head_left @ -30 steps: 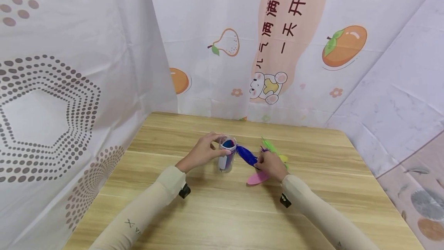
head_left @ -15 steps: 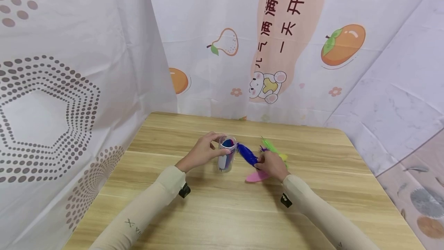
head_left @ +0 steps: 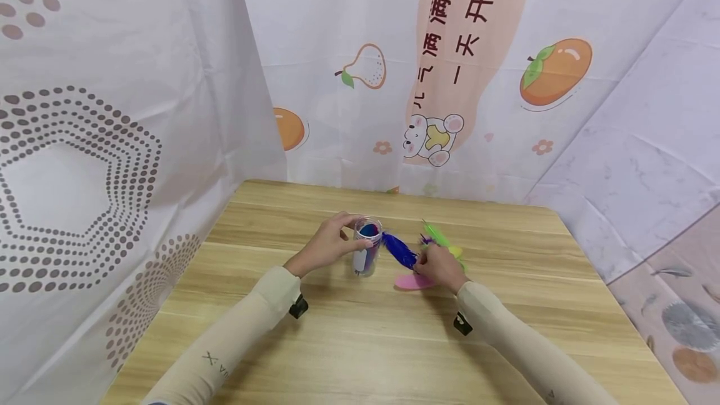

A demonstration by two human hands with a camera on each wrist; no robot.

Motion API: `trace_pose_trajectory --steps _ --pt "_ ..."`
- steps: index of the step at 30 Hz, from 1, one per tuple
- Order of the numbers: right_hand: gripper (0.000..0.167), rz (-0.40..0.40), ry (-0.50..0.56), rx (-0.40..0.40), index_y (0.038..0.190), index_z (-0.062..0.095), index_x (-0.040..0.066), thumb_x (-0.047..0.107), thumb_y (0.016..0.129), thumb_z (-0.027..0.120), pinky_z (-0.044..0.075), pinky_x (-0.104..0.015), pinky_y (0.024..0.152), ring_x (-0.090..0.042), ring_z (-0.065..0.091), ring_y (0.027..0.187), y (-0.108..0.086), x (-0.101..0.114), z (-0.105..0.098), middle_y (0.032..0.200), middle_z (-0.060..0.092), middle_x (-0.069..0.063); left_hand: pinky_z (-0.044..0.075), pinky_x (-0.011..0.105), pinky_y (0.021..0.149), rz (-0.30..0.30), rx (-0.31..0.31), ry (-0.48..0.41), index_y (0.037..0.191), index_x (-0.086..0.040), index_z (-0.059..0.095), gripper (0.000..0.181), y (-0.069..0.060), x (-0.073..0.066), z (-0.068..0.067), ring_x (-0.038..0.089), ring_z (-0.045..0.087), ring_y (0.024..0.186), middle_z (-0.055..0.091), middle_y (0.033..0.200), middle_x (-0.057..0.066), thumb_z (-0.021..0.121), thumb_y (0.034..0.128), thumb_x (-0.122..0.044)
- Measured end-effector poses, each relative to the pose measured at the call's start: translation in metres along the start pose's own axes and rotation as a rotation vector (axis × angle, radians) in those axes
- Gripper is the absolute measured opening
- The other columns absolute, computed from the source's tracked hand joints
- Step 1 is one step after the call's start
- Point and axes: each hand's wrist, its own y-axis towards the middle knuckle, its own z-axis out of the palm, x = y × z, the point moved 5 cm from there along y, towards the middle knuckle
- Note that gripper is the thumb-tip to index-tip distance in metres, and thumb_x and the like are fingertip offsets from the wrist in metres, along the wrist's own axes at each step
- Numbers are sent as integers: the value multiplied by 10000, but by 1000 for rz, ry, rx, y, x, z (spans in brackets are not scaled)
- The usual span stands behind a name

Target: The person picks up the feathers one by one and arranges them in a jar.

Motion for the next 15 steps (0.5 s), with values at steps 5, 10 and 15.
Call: trace_pose_trajectory --steps 5,10,15 --pt "178 13 -16 -9 955 743 51 184 876 831 583 -399 754 -192 681 830 -1 0 -1 914 731 -49 535 360 878 5 -1 1 1408 -190 627 569 0 -1 0 141 567 1095 643 1206 41 791 914 -418" --pt "180 17 4 9 753 705 90 162 884 805 463 -282 551 -110 542 620 -1 0 1 698 632 29 537 364 881 3 2 -3 1404 -178 630 557 0 -2 0 151 567 1098 648 1215 80 790 918 -399" --pt "334 -9 30 19 584 588 139 97 872 750 273 -228 469 -70 351 493 0 1 2 540 446 82 540 362 877 12 1 -3 1406 -177 629 564 0 -3 -1 155 569 1099 648 1214 83 788 917 -412"
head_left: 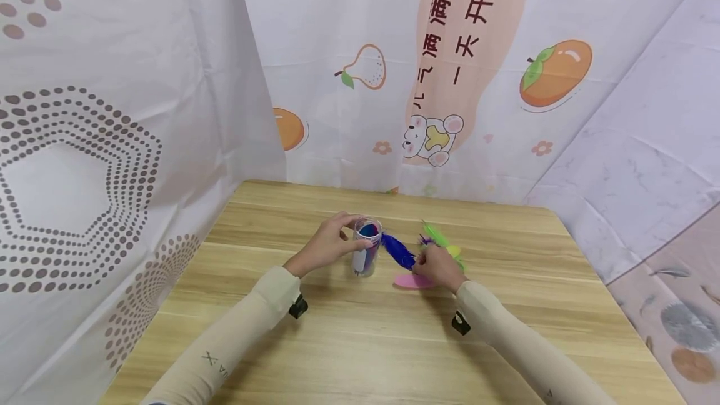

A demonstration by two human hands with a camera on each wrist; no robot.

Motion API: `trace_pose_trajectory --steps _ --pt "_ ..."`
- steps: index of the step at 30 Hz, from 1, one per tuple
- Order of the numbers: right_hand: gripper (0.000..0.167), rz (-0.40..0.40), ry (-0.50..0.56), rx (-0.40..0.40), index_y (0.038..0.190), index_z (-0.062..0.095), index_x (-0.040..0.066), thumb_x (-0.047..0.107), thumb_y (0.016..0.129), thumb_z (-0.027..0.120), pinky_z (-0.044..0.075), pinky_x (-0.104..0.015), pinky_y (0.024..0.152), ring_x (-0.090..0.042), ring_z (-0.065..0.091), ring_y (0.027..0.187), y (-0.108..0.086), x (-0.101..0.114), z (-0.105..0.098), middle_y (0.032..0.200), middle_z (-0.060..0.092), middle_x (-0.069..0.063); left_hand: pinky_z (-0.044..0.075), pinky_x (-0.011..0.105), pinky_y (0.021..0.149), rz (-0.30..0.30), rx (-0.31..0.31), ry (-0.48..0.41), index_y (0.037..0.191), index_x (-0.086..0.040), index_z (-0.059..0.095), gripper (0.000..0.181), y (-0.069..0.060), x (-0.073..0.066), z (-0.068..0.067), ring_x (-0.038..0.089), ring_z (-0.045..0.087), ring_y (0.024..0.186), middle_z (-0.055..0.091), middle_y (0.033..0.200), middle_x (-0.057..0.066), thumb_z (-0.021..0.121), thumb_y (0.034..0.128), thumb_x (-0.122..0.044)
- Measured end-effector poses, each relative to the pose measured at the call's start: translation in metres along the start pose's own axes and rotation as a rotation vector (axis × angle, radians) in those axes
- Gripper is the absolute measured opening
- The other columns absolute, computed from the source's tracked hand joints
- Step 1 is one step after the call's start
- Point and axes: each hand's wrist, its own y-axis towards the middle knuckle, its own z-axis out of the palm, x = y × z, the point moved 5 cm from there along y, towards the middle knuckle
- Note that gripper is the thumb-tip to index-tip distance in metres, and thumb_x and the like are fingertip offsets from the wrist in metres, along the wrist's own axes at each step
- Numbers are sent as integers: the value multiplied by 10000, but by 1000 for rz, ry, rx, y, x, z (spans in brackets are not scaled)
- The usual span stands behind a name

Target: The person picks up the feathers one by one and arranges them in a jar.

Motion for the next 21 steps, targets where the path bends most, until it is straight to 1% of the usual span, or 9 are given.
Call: trace_pose_trajectory --steps 2,4,8,11,13,15,17,21 --pt "334 -11 -4 -6 569 561 142 72 852 725 261 -229 467 -70 338 489 0 0 0 537 423 87 539 359 874 3 -2 3 1406 -182 630 564 0 0 0 154 570 1097 647 1205 69 789 917 -412" --pt "295 -13 -6 -14 590 573 141 63 834 718 287 -233 470 -77 372 499 0 -1 0 554 452 81 539 357 871 5 -5 5 1404 -182 632 563 0 -1 0 152 571 1093 646 1197 54 792 914 -408" --pt "171 -18 16 -54 697 628 108 49 812 741 418 -256 520 -118 506 577 0 -3 -5 654 579 33 539 351 867 2 -6 9 1406 -175 632 570 1 0 0 144 569 1087 642 1191 29 797 911 -403" --pt "102 -34 79 -98 797 667 75 6 817 739 509 -280 592 -157 592 660 2 -5 -11 770 660 -22 539 346 866 -3 -4 12 1409 -173 629 575 1 0 0 139 568 1088 640 1196 20 798 910 -403" --pt "76 -47 143 -114 857 691 41 -24 845 728 533 -287 601 -182 627 684 2 -5 -16 819 693 -55 537 346 868 -6 -4 12 1409 -176 628 572 1 1 0 138 568 1092 641 1203 23 797 911 -403" --pt "76 -59 201 -124 929 716 4 -46 871 723 545 -287 585 -213 657 695 3 -6 -21 858 712 -83 537 353 870 -4 -4 9 1409 -177 627 572 1 1 0 142 568 1095 641 1207 30 797 911 -402" --pt "118 -68 227 -131 1006 737 -26 -42 889 736 547 -282 573 -225 682 709 2 -6 -25 888 730 -98 535 357 872 -5 -5 3 1409 -177 627 570 1 2 0 143 568 1095 643 1211 37 795 913 -404" --pt "203 -90 188 -162 1089 755 -39 -16 887 761 535 -264 590 -186 681 733 1 -7 -32 938 753 -123 535 361 872 -8 -6 1 1408 -180 628 573 1 3 1 139 566 1093 644 1208 40 794 912 -413"
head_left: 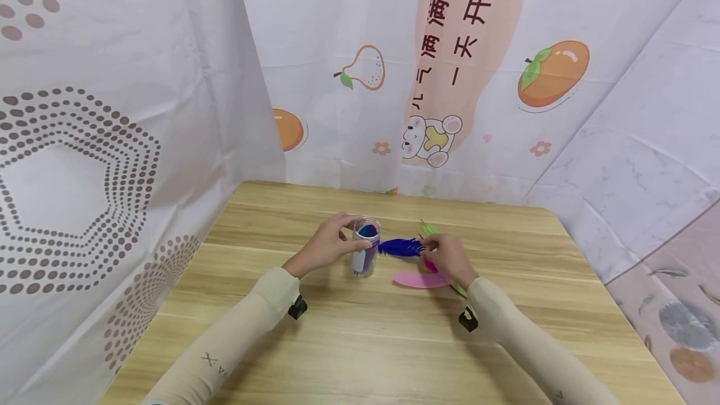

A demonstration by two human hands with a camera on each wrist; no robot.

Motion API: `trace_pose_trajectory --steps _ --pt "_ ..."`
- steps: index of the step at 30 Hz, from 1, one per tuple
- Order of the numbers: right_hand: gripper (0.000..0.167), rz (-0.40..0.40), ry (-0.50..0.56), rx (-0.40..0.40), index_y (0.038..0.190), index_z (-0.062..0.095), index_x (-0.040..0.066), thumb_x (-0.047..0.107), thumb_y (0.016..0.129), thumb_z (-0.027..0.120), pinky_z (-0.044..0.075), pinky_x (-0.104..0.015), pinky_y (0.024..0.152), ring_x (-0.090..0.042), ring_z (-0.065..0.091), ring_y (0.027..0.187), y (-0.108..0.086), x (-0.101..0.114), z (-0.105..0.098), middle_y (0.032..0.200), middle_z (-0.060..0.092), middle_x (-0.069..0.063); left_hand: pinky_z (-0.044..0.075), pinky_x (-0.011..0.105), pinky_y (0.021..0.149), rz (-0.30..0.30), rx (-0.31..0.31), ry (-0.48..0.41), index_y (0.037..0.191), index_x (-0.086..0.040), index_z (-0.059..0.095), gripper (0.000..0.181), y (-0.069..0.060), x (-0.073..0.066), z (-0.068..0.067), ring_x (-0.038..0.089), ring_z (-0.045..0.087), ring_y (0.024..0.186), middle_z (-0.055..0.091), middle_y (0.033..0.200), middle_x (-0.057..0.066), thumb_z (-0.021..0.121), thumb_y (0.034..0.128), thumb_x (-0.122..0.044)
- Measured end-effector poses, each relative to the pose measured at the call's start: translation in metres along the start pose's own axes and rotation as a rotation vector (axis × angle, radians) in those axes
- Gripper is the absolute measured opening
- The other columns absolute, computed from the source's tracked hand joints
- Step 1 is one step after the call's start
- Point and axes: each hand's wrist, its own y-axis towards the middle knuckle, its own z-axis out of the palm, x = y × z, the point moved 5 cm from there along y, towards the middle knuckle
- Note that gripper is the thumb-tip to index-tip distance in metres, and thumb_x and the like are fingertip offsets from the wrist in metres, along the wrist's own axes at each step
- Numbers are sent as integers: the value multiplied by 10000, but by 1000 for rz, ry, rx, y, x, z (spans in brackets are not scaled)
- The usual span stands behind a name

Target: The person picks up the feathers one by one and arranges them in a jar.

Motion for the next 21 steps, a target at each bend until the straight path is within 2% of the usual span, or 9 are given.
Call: trace_pose_trajectory --steps 8,13,21 --pt "103 9 11 -26 1012 786 -2 54 950 726 484 -259 559 -149 611 645 0 -2 -6 960 767 -130 537 350 869 5 -4 18 1417 -173 623 578 0 -3 0 142 563 1088 641 1211 55 793 914 -402" --pt "117 -1 22 -69 1004 785 12 100 976 714 456 -248 568 -157 610 699 2 -3 -12 958 760 -121 534 350 873 -1 -6 15 1427 -175 614 588 -1 -3 0 144 565 1093 637 1213 46 792 915 -405" --pt "155 -4 71 -127 1022 775 67 207 993 717 390 -233 513 -154 512 613 2 1 -24 890 719 -170 536 362 868 1 -11 11 1411 -172 626 577 0 -2 -1 148 568 1085 640 1196 47 802 909 -394"
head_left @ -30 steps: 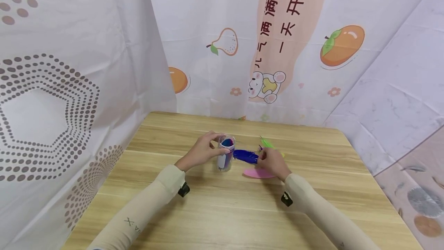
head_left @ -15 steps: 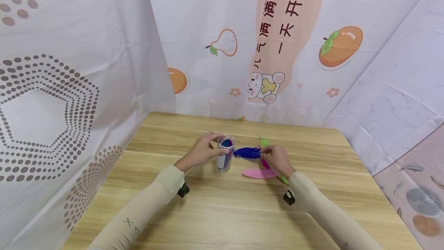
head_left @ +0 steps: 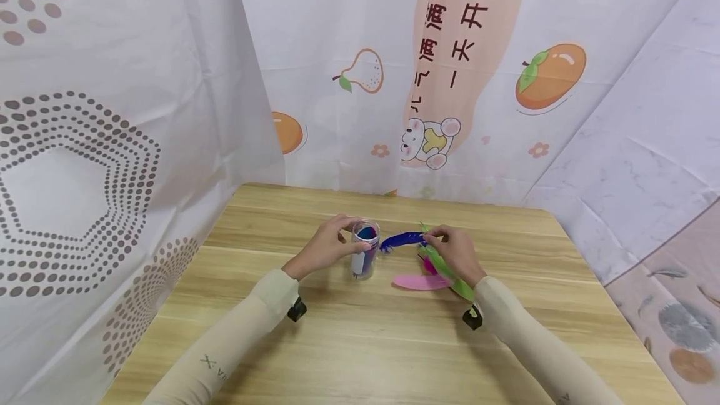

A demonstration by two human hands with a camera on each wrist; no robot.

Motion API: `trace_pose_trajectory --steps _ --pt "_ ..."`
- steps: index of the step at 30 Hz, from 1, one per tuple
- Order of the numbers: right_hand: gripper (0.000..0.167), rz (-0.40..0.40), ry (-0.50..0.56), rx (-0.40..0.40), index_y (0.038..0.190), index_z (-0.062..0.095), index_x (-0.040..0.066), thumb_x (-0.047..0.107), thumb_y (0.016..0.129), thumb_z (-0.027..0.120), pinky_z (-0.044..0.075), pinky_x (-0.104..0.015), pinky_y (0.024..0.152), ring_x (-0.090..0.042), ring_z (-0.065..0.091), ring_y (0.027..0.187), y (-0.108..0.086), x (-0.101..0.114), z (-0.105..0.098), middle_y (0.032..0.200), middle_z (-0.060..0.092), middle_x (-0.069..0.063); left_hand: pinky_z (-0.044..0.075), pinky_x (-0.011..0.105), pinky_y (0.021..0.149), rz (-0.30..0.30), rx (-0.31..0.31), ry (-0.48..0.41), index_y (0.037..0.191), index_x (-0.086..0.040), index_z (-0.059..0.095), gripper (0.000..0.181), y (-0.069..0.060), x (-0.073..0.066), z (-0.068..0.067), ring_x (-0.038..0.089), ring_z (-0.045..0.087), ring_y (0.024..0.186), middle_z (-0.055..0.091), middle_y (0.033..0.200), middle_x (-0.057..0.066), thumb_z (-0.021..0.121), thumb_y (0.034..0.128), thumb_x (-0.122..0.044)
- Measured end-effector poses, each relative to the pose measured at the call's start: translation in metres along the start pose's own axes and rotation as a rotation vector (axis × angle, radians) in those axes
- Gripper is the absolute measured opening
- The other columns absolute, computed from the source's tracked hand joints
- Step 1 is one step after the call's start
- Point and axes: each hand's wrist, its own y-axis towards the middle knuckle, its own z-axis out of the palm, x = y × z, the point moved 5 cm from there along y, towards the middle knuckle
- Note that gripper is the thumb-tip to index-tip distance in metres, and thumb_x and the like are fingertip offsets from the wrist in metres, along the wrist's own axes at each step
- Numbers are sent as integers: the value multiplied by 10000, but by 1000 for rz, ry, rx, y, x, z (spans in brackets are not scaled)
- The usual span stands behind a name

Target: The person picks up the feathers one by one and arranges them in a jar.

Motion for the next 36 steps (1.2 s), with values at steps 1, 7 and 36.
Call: trace_pose_trajectory --steps 1,7,36 --pt "163 -3 6 -3 1032 773 69 217 995 714 398 -234 516 -154 518 614 0 1 -1 880 711 -178 536 362 867 -2 1 0 1411 -172 627 575 0 0 0 148 568 1084 640 1195 47 802 909 -392" --pt "176 -49 39 -47 1030 779 92 255 987 728 417 -248 523 -179 535 627 0 9 -9 796 682 -125 532 357 878 -12 -3 5 1417 -158 621 592 -1 0 0 150 566 1092 634 1196 36 809 904 -387" --pt "133 -136 75 -110 1017 782 149 270 970 752 410 -249 458 -206 562 564 7 49 -39 800 700 -53 531 355 879 -18 0 -8 1411 -159 626 578 -1 -3 0 151 563 1078 629 1178 51 802 911 -390"
